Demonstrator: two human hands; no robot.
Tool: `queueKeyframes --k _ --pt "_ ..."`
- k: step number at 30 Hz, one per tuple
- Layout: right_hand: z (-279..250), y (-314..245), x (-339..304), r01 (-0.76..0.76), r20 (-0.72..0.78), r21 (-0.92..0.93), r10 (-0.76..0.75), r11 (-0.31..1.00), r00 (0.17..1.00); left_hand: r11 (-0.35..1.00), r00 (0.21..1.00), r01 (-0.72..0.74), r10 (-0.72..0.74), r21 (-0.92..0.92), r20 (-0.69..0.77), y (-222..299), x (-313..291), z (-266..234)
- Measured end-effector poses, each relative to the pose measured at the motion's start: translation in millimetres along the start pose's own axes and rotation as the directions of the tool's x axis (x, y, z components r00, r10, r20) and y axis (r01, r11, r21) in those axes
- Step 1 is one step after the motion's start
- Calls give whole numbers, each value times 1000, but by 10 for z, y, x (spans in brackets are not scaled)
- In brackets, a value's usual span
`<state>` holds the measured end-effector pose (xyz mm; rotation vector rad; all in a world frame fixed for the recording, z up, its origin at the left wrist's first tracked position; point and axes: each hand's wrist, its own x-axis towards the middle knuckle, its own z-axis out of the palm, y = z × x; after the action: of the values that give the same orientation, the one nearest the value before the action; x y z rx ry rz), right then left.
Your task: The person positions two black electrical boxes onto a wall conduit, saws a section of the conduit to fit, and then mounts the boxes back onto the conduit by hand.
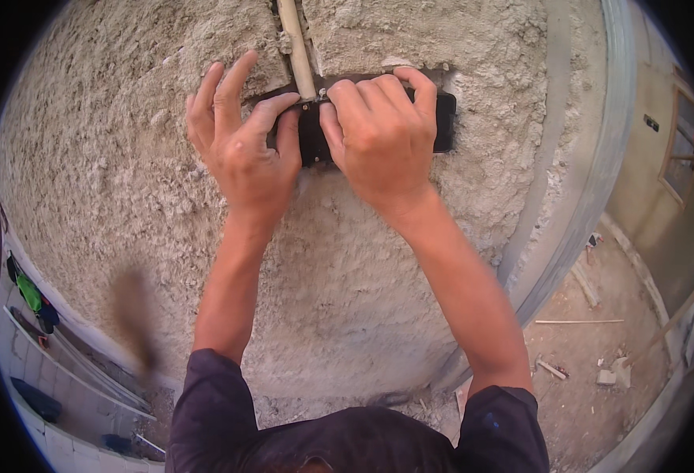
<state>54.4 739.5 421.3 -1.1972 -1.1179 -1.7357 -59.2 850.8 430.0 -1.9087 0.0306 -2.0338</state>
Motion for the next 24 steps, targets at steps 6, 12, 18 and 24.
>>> queueKeyframes --k 6,12,18,24 --pt "-68 -33 34 -11 1 -21 11 1000 1000 996 994 51 -58 -69 -96 17 -111 139" --pt "-45 -11 7 -43 -15 8 43 999 999 997 996 34 -39 -68 -74 25 -86 125" --pt "-76 -81 70 -39 55 -25 40 999 998 997 997 34 -38 -65 -68 38 -71 106" --pt "-123 -102 77 -130 83 30 127 991 988 998 998 36 -38 -55 -43 30 -96 109"
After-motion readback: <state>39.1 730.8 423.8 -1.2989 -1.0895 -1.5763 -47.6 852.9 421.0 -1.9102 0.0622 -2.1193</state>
